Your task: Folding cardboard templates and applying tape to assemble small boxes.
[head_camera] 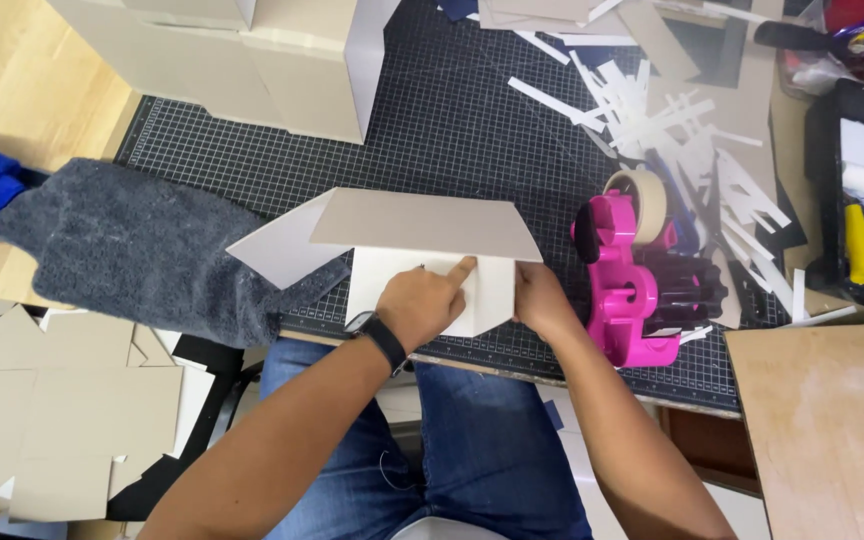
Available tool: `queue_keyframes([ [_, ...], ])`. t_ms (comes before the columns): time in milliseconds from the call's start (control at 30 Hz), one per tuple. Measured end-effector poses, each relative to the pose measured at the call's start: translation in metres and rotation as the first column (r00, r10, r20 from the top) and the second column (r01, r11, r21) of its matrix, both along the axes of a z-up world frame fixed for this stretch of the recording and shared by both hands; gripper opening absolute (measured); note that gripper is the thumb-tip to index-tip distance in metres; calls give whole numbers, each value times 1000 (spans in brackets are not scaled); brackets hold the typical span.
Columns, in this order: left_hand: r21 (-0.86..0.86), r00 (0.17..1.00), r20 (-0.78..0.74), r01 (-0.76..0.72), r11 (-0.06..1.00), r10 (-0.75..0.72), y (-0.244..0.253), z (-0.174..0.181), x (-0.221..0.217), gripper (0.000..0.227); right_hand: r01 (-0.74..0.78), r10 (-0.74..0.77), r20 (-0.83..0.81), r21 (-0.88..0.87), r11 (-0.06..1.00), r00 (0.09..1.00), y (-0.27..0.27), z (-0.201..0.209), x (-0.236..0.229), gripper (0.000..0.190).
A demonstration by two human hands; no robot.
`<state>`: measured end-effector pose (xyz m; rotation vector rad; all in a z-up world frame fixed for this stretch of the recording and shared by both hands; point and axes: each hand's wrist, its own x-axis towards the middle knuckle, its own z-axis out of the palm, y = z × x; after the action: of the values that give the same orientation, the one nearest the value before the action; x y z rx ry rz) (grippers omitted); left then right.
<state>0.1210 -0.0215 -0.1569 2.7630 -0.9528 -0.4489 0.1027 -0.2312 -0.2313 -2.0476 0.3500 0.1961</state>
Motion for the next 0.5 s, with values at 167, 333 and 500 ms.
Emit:
queue_keyframes([
  [167, 10, 999, -32, -5, 1000, 5, -1, 4, 1, 61, 2, -1, -5, 83, 997, 1000, 2, 3, 10, 35],
  [333, 20, 1000, -11, 1, 1000, -1, 2, 8, -2, 61, 8, -5, -16, 184, 983, 1000, 2, 10, 7, 39],
  [500, 37, 1000, -17, -10, 999, 10, 7, 7, -10, 60, -19, 14, -49, -103, 995, 999, 13, 62, -11, 31],
])
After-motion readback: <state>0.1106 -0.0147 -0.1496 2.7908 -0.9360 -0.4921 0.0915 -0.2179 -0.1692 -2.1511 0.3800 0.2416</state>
